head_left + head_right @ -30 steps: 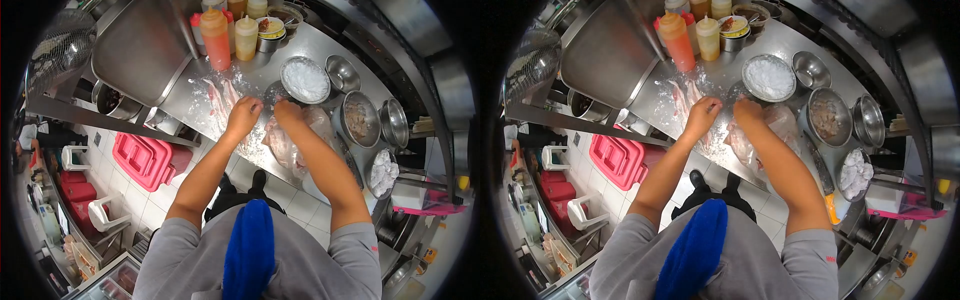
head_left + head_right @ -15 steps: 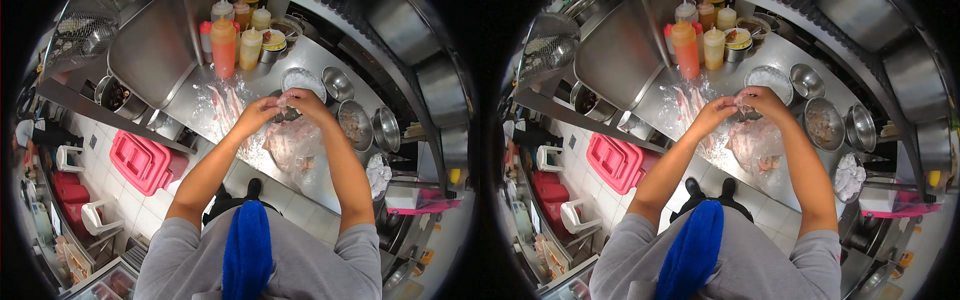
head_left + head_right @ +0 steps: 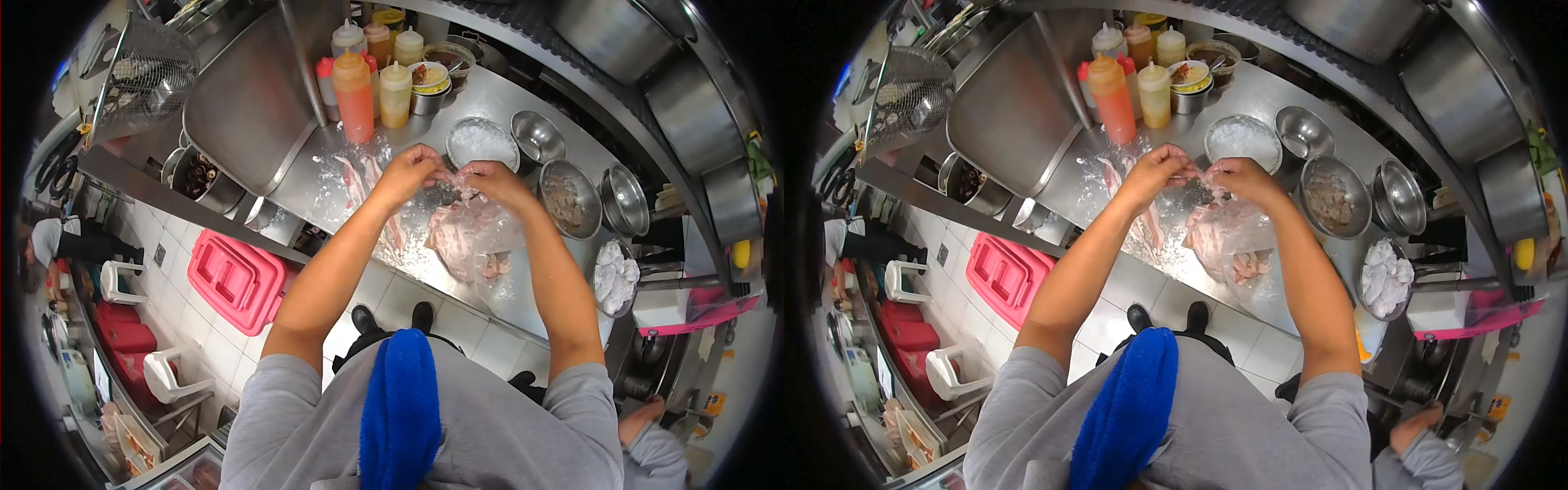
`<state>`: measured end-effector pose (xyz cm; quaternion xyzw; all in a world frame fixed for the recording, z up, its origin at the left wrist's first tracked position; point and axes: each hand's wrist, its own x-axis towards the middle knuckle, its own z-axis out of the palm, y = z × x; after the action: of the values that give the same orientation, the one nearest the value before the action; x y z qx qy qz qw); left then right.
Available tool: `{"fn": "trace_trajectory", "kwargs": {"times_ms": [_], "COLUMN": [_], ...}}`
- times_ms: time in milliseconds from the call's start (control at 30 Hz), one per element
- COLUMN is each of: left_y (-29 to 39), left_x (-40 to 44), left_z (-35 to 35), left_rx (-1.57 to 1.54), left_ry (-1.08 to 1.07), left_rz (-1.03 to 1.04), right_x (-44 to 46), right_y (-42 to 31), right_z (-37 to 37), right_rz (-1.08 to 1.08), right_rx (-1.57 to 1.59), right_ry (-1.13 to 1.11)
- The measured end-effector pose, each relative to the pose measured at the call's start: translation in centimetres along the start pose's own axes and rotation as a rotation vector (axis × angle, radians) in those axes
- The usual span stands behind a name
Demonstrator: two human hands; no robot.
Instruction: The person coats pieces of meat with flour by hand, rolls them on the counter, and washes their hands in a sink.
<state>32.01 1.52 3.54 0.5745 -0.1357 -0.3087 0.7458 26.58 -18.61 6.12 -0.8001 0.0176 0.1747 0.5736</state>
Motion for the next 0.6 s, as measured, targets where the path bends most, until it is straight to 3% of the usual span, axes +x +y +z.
{"fn": "trace_trajectory", "kwargs": {"times_ms": [67, 100, 167, 267, 367, 533, 600], "left_y": [-0.5, -0.9, -1.6, -1.2, 0.2, 1.3, 2.3], "left_x": [0.0, 0.3, 0.9, 1.8, 1.3, 2.1, 2.4], "left_z": [0.9, 1.1, 1.3, 0.7, 0.5, -0.5, -1.1], "left_rx": [0.351, 0.355, 0.262, 0.385, 0.621, 0.616, 0.597], "left_ry": [0.097, 0.096, -0.113, -0.125, -0.157, -0.166, -0.179], "left_rz": [0.264, 0.264, 0.234, 0.056, -0.045, -0.092, -0.115], "right_x": [0.0, 0.2, 0.6, 1.0, 1.0, 0.1, 0.5], "right_y": [0.0, 0.3, 0.7, 1.3, 2.0, 0.9, 1.8], "right_z": [-0.2, -0.3, -0.2, -0.2, -0.2, 0.7, 0.7], "right_rz": [0.026, 0.01, -0.012, -0.091, -0.114, -0.027, -0.046], "right_rx": [0.051, 0.093, 0.135, 0.174, 0.066, -0.414, -0.431], "right_ry": [-0.006, -0.015, -0.024, -0.016, 0.022, -0.036, 0.014]}}
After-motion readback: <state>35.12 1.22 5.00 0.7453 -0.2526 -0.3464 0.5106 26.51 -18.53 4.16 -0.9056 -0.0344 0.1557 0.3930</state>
